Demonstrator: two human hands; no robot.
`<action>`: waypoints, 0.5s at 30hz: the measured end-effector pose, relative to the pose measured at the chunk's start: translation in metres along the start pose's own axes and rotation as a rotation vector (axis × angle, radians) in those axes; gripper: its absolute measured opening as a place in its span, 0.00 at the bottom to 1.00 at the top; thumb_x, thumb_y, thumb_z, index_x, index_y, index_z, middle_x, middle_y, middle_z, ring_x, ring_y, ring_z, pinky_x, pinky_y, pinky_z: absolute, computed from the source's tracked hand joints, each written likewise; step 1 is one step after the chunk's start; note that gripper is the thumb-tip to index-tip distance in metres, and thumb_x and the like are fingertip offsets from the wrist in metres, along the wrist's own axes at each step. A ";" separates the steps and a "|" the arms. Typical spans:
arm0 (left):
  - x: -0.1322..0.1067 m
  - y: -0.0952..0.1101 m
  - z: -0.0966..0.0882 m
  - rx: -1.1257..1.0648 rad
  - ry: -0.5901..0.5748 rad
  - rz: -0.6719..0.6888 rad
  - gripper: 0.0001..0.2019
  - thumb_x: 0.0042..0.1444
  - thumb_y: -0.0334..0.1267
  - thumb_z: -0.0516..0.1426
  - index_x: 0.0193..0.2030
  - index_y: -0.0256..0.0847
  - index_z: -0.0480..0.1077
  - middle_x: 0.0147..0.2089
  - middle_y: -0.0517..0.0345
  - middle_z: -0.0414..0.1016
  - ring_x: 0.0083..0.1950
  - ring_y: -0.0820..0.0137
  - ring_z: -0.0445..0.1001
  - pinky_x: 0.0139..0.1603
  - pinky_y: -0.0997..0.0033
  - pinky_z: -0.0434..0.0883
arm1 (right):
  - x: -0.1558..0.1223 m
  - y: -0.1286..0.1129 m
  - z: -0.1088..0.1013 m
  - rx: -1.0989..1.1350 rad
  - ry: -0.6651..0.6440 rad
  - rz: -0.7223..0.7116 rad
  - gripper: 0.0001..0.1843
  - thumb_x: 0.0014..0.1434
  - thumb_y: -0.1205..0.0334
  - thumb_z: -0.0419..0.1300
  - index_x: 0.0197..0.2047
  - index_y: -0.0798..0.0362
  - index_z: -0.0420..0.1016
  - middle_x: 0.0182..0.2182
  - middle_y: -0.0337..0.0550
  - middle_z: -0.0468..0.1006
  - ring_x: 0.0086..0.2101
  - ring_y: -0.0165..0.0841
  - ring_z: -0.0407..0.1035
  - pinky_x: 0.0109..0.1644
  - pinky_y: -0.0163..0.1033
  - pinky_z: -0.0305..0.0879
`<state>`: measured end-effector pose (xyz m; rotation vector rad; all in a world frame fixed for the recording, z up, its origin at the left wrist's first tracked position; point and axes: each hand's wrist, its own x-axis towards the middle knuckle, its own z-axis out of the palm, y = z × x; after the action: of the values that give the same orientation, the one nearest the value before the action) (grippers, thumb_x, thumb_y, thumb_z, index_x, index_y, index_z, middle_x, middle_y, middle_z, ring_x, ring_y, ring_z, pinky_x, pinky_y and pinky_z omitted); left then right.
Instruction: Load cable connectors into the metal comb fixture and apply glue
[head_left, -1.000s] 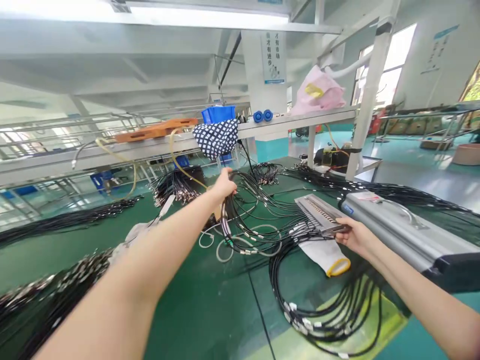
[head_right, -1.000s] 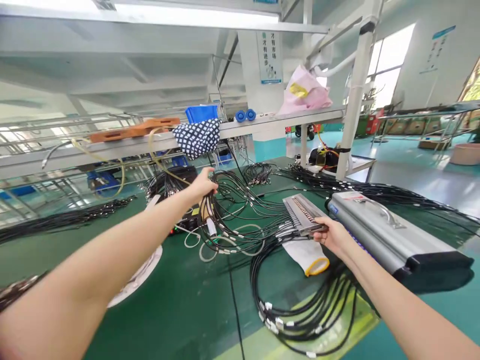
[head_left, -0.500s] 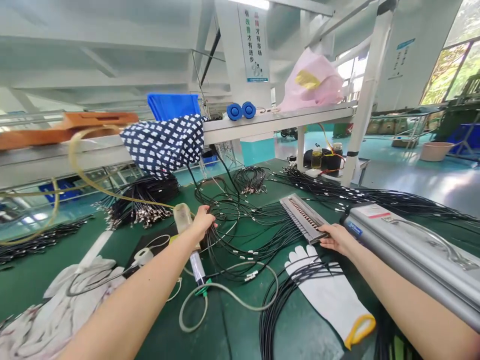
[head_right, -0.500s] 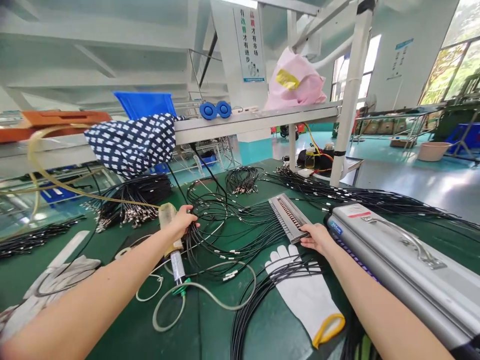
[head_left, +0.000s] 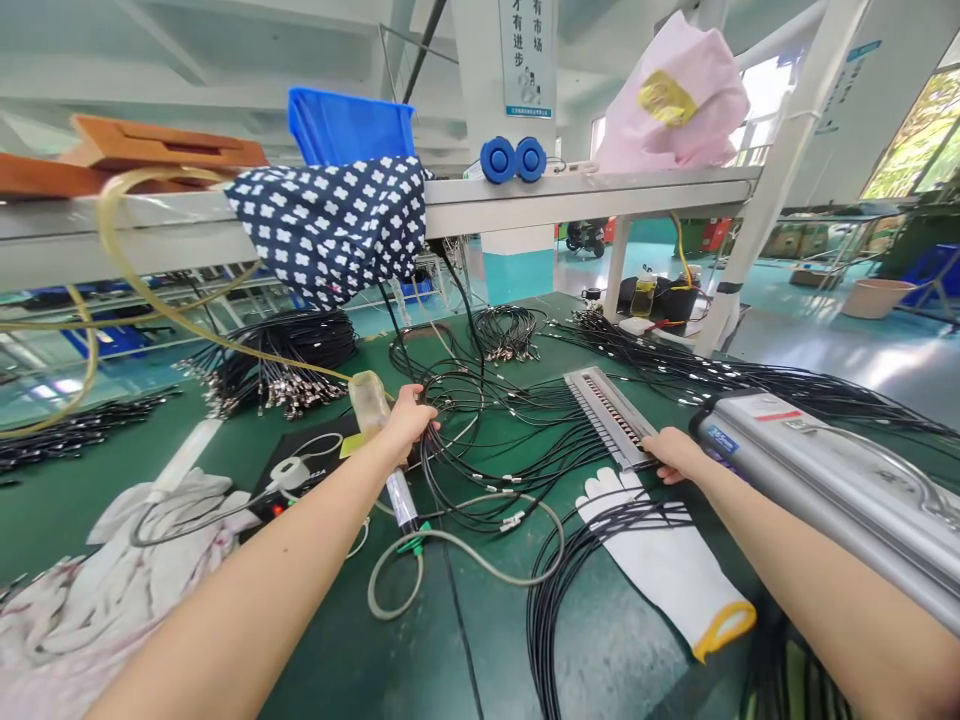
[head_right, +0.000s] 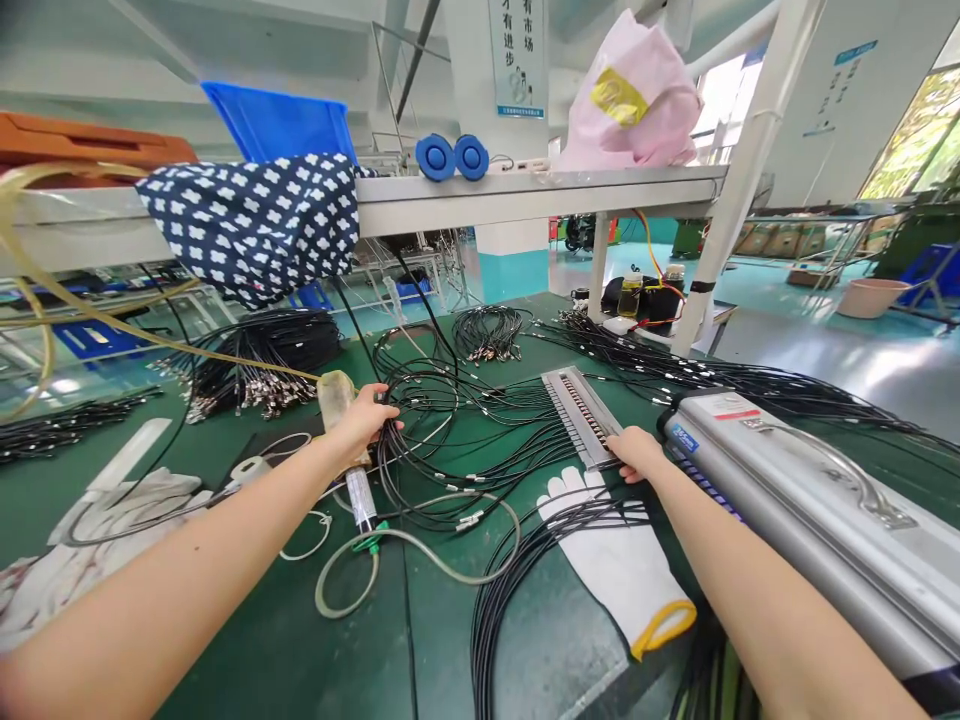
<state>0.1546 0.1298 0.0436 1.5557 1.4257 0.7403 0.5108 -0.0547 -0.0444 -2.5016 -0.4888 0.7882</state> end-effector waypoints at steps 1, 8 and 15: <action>0.001 -0.001 0.000 0.000 0.001 0.000 0.27 0.54 0.27 0.53 0.59 0.43 0.50 0.41 0.54 0.67 0.25 0.77 0.72 0.21 0.82 0.64 | 0.001 -0.001 0.001 -0.035 0.006 -0.004 0.15 0.62 0.56 0.56 0.46 0.58 0.69 0.37 0.43 0.73 0.33 0.29 0.70 0.34 0.37 0.71; 0.001 -0.008 0.005 0.040 0.006 0.019 0.29 0.52 0.26 0.53 0.60 0.43 0.48 0.42 0.54 0.67 0.26 0.77 0.72 0.24 0.79 0.67 | 0.006 -0.011 -0.002 -0.275 0.131 -0.029 0.15 0.62 0.57 0.57 0.47 0.58 0.69 0.43 0.47 0.72 0.38 0.32 0.70 0.41 0.42 0.71; -0.008 -0.025 0.004 0.191 0.026 0.090 0.36 0.46 0.26 0.55 0.63 0.40 0.46 0.40 0.52 0.70 0.33 0.67 0.73 0.32 0.70 0.70 | -0.023 -0.021 -0.005 -0.504 0.306 -0.193 0.19 0.62 0.56 0.56 0.53 0.57 0.66 0.50 0.49 0.69 0.46 0.38 0.67 0.49 0.50 0.67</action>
<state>0.1449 0.1204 0.0203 1.7726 1.4887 0.6958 0.4920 -0.0490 -0.0197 -2.8981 -0.8881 0.2119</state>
